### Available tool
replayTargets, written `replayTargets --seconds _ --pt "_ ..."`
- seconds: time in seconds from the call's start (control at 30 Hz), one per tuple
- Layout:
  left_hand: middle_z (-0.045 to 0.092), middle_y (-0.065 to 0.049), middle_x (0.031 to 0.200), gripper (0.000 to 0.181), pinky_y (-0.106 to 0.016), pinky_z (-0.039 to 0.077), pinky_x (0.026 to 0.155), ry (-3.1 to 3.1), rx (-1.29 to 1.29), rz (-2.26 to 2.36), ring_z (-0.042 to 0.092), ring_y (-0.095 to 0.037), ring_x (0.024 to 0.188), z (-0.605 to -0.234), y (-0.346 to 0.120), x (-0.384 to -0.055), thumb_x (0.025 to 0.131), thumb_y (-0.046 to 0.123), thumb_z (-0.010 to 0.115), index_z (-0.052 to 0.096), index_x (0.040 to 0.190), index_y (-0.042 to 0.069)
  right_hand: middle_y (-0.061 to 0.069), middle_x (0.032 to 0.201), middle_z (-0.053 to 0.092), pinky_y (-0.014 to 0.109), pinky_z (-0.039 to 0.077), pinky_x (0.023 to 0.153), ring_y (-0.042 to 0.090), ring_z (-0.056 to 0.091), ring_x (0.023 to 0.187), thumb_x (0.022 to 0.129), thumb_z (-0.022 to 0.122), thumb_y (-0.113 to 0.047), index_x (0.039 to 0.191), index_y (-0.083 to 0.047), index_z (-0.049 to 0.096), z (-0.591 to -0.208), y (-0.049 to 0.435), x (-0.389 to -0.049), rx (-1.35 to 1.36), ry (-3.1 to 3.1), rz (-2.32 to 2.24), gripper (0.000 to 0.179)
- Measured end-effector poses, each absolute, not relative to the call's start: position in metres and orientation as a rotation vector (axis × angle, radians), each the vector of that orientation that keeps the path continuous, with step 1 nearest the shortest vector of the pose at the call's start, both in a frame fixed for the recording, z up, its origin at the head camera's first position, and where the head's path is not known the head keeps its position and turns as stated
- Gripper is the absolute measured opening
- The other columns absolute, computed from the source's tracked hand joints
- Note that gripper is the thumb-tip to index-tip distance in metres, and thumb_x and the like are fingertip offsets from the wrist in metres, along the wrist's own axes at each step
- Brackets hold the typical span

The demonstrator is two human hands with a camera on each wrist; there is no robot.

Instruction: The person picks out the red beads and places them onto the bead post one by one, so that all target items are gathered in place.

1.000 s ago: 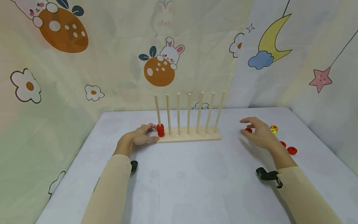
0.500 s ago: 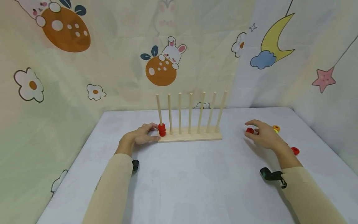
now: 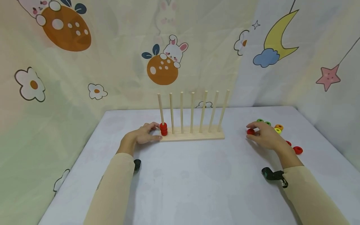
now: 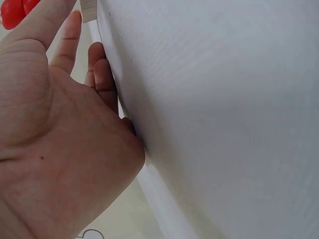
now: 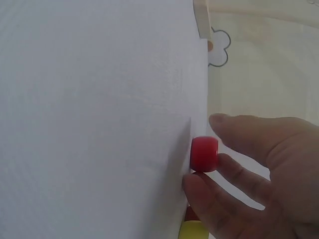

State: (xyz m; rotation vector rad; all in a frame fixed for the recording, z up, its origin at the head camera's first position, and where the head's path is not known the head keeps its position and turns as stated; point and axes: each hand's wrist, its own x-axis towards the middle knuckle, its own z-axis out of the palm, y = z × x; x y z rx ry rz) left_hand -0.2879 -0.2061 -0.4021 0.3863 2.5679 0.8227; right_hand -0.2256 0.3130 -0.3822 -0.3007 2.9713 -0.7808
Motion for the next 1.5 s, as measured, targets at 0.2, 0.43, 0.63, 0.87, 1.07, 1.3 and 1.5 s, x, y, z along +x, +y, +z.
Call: replayTargets --seconds 0.2,0.43,0.63,0.87,1.07,1.3,1.5 --pt "0.038 -0.015 0.151 0.06 -0.066 0.028 0.115 2.565 0.378 0.828 0.032 -0.037 0.143 -0.401 -0.206 -0.288 0.094 0.049 0.069 0.044 0.143 0.026 0.022 0.121 0.061 0.052 0.057 0.087 0.044 0.063 0.11 0.095 0.07 -0.011 0.124 0.001 0.064 -0.381 0.307 -0.225 -0.265 2.956 -0.738 0.032" --pt "0.037 -0.016 0.152 0.059 -0.066 0.028 0.115 2.564 0.374 0.838 0.031 -0.038 0.143 -0.401 -0.206 -0.288 0.094 0.05 0.068 0.044 0.142 0.027 0.023 0.124 0.064 0.05 0.056 0.087 0.04 0.062 0.109 0.097 0.067 -0.016 0.123 -0.003 0.062 -0.381 0.304 -0.224 -0.271 2.975 -0.721 0.029" --pt "0.038 -0.015 0.152 0.058 -0.065 0.029 0.114 2.572 0.416 0.83 0.033 -0.037 0.143 -0.399 -0.204 -0.289 0.094 0.047 0.07 0.045 0.142 0.027 0.021 0.126 0.059 0.055 0.055 0.093 0.044 0.062 0.116 0.098 0.066 -0.016 0.127 0.0 0.06 -0.376 0.3 -0.221 -0.313 3.013 -0.785 0.033" --pt "0.038 -0.014 0.152 0.057 -0.065 0.029 0.114 2.573 0.408 0.823 0.033 -0.037 0.143 -0.4 -0.205 -0.289 0.094 0.047 0.07 0.045 0.141 0.026 0.017 0.133 0.057 0.038 0.051 0.077 0.034 0.059 0.103 0.098 0.063 -0.014 0.128 -0.007 0.06 -0.373 0.289 -0.22 -0.403 3.111 -0.832 0.031" --pt "0.038 -0.015 0.152 0.057 -0.065 0.029 0.115 2.567 0.406 0.83 0.033 -0.037 0.143 -0.402 -0.206 -0.288 0.094 0.047 0.069 0.045 0.142 0.026 0.014 0.119 0.062 0.029 0.047 0.069 0.029 0.058 0.093 0.096 0.068 -0.012 0.113 -0.01 0.066 -0.37 0.279 -0.218 -0.576 3.188 -0.899 0.017" --pt "0.038 -0.014 0.152 0.057 -0.065 0.029 0.115 2.569 0.4 0.826 0.033 -0.036 0.143 -0.402 -0.204 -0.287 0.094 0.047 0.069 0.044 0.142 0.027 0.008 0.113 0.063 0.021 0.053 0.068 0.025 0.063 0.088 0.093 0.077 -0.014 0.108 -0.011 0.069 -0.363 0.267 -0.213 -0.666 3.22 -0.924 0.017" --pt "0.037 -0.015 0.152 0.059 -0.066 0.028 0.115 2.572 0.368 0.828 0.032 -0.038 0.143 -0.401 -0.204 -0.287 0.094 0.049 0.069 0.044 0.142 0.027 0.006 0.114 0.063 0.031 0.061 0.071 0.023 0.069 0.087 0.088 0.079 -0.005 0.113 -0.012 0.068 -0.353 0.258 -0.216 -0.766 3.255 -0.906 0.028"
